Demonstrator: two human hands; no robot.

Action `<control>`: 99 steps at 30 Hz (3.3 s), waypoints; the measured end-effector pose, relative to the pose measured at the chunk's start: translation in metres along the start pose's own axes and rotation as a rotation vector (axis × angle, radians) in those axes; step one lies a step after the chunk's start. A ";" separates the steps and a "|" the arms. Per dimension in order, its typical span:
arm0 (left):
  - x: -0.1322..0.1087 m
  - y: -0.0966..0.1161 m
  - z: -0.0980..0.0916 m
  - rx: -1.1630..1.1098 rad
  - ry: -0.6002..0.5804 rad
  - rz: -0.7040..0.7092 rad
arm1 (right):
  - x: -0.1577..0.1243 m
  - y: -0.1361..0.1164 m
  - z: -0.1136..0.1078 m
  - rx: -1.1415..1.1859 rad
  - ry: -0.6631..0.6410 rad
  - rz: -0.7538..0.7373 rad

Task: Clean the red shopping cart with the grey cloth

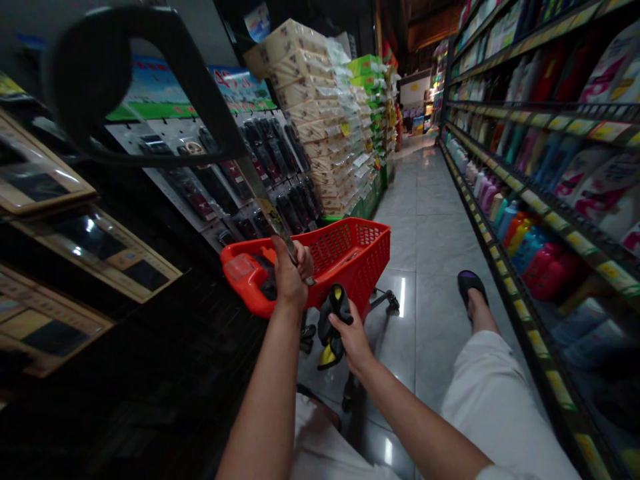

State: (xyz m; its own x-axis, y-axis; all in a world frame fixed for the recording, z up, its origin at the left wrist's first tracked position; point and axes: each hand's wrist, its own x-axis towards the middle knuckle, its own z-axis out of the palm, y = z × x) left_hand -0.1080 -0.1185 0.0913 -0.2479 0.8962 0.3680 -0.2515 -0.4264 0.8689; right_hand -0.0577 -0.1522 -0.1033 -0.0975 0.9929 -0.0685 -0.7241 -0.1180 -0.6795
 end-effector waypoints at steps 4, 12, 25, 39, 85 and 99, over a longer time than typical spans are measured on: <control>0.002 -0.003 0.000 0.001 -0.027 0.017 | 0.004 0.004 -0.006 -0.078 0.193 0.090; 0.008 -0.011 0.001 0.016 -0.016 -0.002 | 0.021 -0.055 0.045 -0.241 -0.056 -0.307; 0.021 0.031 -0.042 0.383 -0.265 -0.331 | 0.056 -0.087 0.033 -0.778 -0.137 -0.542; 0.031 -0.009 0.000 -0.074 -0.319 -0.351 | 0.089 -0.169 0.070 -0.889 -0.059 -0.986; 0.050 0.007 -0.051 1.291 -0.263 0.158 | 0.134 -0.178 0.036 -0.910 -0.076 -0.816; 0.047 -0.022 -0.012 1.807 -0.263 0.265 | 0.164 -0.211 -0.020 -0.797 0.014 -0.599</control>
State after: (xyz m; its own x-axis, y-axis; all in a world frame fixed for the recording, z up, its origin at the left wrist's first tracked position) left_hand -0.1254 -0.0687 0.0851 0.0707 0.9050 0.4195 0.9975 -0.0658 -0.0260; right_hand 0.0927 0.0362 0.0139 0.1460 0.8858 0.4405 0.0189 0.4427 -0.8965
